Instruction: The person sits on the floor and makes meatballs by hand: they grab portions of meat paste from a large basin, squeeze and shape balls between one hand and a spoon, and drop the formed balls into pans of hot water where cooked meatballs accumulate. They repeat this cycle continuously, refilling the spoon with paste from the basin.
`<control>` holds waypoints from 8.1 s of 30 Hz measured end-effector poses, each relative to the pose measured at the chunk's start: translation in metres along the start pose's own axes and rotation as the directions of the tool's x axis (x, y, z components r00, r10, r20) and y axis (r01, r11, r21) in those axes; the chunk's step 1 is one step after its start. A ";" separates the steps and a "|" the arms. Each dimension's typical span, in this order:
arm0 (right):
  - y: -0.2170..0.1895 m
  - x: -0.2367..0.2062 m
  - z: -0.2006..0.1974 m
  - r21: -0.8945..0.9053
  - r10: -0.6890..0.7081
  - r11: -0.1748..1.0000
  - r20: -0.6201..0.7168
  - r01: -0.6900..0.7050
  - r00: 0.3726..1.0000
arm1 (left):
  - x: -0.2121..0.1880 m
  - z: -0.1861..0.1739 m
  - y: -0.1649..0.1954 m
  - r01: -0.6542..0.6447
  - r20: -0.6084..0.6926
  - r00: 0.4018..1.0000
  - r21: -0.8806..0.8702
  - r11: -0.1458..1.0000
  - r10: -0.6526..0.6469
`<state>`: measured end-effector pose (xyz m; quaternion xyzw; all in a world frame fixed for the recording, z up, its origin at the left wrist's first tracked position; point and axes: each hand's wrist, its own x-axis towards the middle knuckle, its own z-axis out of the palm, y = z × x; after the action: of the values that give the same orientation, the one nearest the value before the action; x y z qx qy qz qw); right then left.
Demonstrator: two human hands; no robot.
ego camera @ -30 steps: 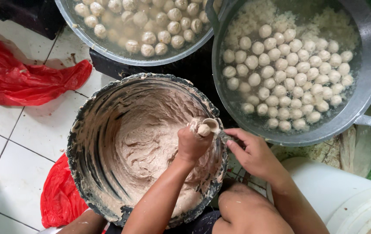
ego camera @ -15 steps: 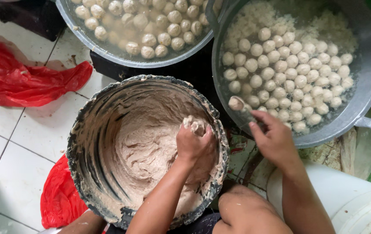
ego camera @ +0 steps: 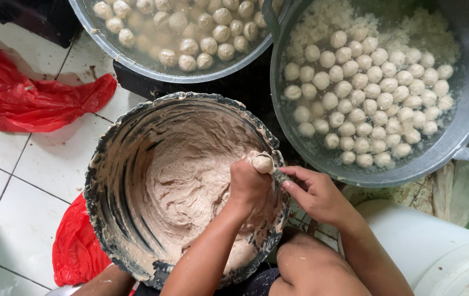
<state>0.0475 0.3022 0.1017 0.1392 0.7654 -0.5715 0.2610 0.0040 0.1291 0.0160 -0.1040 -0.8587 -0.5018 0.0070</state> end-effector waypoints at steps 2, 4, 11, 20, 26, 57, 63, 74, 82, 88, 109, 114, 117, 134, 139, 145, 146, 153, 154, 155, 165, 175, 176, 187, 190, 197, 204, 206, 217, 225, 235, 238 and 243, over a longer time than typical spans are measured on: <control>0.002 0.002 -0.002 0.083 0.109 0.990 0.037 -0.112 0.993 | 0.002 0.001 -0.004 0.134 0.121 0.982 0.103 0.986 -0.146; 0.003 0.005 -0.009 0.035 0.143 0.989 0.011 -0.143 0.990 | 0.015 0.003 -0.011 0.289 0.229 0.891 0.378 0.879 -0.392; 0.001 0.019 -0.042 -0.413 -0.228 0.909 -0.380 0.056 0.897 | 0.076 -0.009 -0.064 0.509 0.154 0.767 0.445 0.736 -0.623; -0.005 0.019 -0.046 -0.502 -0.307 0.865 -0.543 -0.008 0.781 | 0.010 0.006 -0.038 -0.073 -0.012 0.997 0.192 0.979 0.076; -0.006 -0.001 -0.021 -0.222 -0.006 0.974 -0.195 -0.038 0.981 | 0.005 -0.001 -0.011 -0.052 -0.083 0.995 -0.040 0.998 0.048; -0.003 -0.006 -0.007 -0.163 -0.090 0.983 -0.013 0.086 0.996 | -0.003 0.002 -0.001 -0.119 -0.051 0.991 0.056 0.991 0.122; -0.006 -0.001 -0.016 0.002 0.020 1.000 0.001 -0.020 1.000 | 0.003 0.002 -0.005 0.069 0.053 0.995 0.304 0.950 -0.089; -0.015 0.003 -0.040 -0.293 -0.081 0.955 -0.385 -0.039 0.919 | -0.010 0.001 -0.009 0.090 -0.120 0.988 -0.096 0.991 -0.102; -0.001 -0.005 -0.007 -0.272 -0.459 0.856 -0.011 0.439 0.888 | -0.005 -0.004 0.007 0.019 -0.050 0.999 -0.059 0.998 -0.022; 0.006 0.000 -0.010 0.104 0.091 0.989 0.113 -0.103 0.989 | -0.001 -0.008 0.007 0.235 0.113 0.962 0.126 0.964 -0.249; -0.002 -0.001 -0.028 -0.166 0.115 0.975 -0.205 -0.150 0.972 | -0.003 -0.005 -0.012 0.010 -0.054 0.998 -0.071 0.997 -0.014; -0.004 -0.010 -0.007 -0.272 -0.231 0.942 -0.111 0.194 0.967 | -0.002 -0.006 0.001 0.016 -0.082 0.996 -0.063 0.998 -0.021; -0.006 -0.011 -0.001 -0.207 -0.136 0.970 -0.042 0.124 0.990 | -0.002 -0.005 0.000 -0.049 -0.023 0.999 -0.026 0.998 0.049; -0.014 -0.002 -0.038 -0.255 -0.025 0.963 -0.391 -0.083 0.920 | -0.008 -0.003 -0.004 0.069 -0.122 0.989 -0.099 0.993 -0.081; -0.001 -0.006 -0.018 -0.188 0.052 0.980 -0.091 -0.068 0.994 | -0.009 0.000 0.000 0.050 -0.083 0.995 -0.079 0.996 -0.057; 0.011 -0.007 0.000 0.019 0.113 0.993 0.068 -0.114 0.991 | -0.012 -0.001 0.002 0.004 -0.008 1.000 -0.011 1.000 -0.004; 0.012 -0.006 0.000 0.049 0.108 0.992 0.079 -0.112 0.991 | -0.011 -0.001 0.002 0.041 0.003 0.999 -0.016 0.999 -0.041; 0.007 -0.001 -0.021 0.078 0.064 0.995 -0.073 -0.058 0.995 | -0.007 -0.004 -0.002 0.181 -0.122 0.981 0.318 0.931 -0.149; 0.005 0.000 -0.026 0.071 0.048 0.997 -0.127 -0.039 0.991 | -0.008 -0.004 -0.002 0.168 -0.100 0.984 0.247 0.954 -0.148; 0.003 0.001 -0.030 0.005 0.073 0.997 -0.199 -0.074 0.977 | -0.010 -0.005 -0.002 0.155 -0.080 0.986 0.175 0.972 -0.143; -0.004 -0.004 -0.035 -0.191 0.043 0.978 -0.228 -0.087 0.973 | -0.017 0.000 0.000 0.119 -0.112 0.984 -0.141 0.983 -0.135; 0.008 -0.010 0.003 0.145 0.123 0.979 0.125 -0.141 0.985 | -0.015 -0.003 0.010 0.058 -0.026 0.998 0.039 0.998 -0.057; 0.008 -0.009 0.003 0.167 0.126 0.975 0.142 -0.149 0.982 | -0.015 -0.005 0.010 0.119 -0.001 0.993 0.076 0.990 -0.120; 0.000 0.015 -0.036 -0.131 0.110 0.982 -0.211 -0.140 0.971 | -0.062 -0.020 -0.045 0.500 -0.431 0.773 -0.039 0.865 -0.466; -0.004 0.023 -0.044 -0.608 -0.372 0.791 -0.378 0.077 0.848 | -0.047 -0.007 -0.046 0.545 -0.289 0.742 -0.265 0.796 -0.604; -0.010 0.023 -0.050 -0.631 -0.387 0.776 -0.462 0.011 0.798 | -0.006 -0.011 -0.012 0.217 0.039 0.975 0.066 0.974 -0.220; -0.009 0.000 -0.034 -0.054 0.027 0.998 -0.300 -0.046 0.953 | -0.001 -0.004 0.007 0.051 -0.030 0.998 -0.040 0.998 -0.053; -0.007 -0.006 -0.026 -0.067 0.045 0.996 -0.175 -0.057 0.984 | -0.001 -0.003 0.007 0.079 -0.015 0.997 -0.121 0.990 -0.081; -0.011 -0.012 -0.012 0.064 0.056 0.996 0.064 -0.060 0.996 | 0.003 -0.002 0.004 0.081 0.019 0.996 0.244 0.966 -0.089; -0.019 -0.008 -0.036 -0.301 -0.147 0.954 -0.432 0.011 0.890 | -0.003 -0.004 -0.006 0.130 -0.070 0.990 0.073 0.989 -0.125; -0.004 -0.012 -0.005 -0.242 -0.372 0.904 -0.034 0.353 0.928 | -0.009 0.003 0.006 0.009 -0.139 0.990 -0.002 1.000 -0.009; 0.000 -0.013 0.000 0.035 0.117 0.992 0.059 -0.119 0.991 | -0.010 0.003 0.004 0.051 -0.049 0.997 0.008 0.999 -0.051; 0.000 -0.010 -0.012 0.096 0.088 0.991 0.035 -0.091 0.996 | -0.006 0.002 0.001 0.175 0.032 0.982 0.224 0.959 -0.187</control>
<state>0.0529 0.3147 0.1102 0.1770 0.7255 -0.5981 0.2909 0.0100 0.1305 0.0150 -0.0368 -0.9147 -0.3993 -0.0501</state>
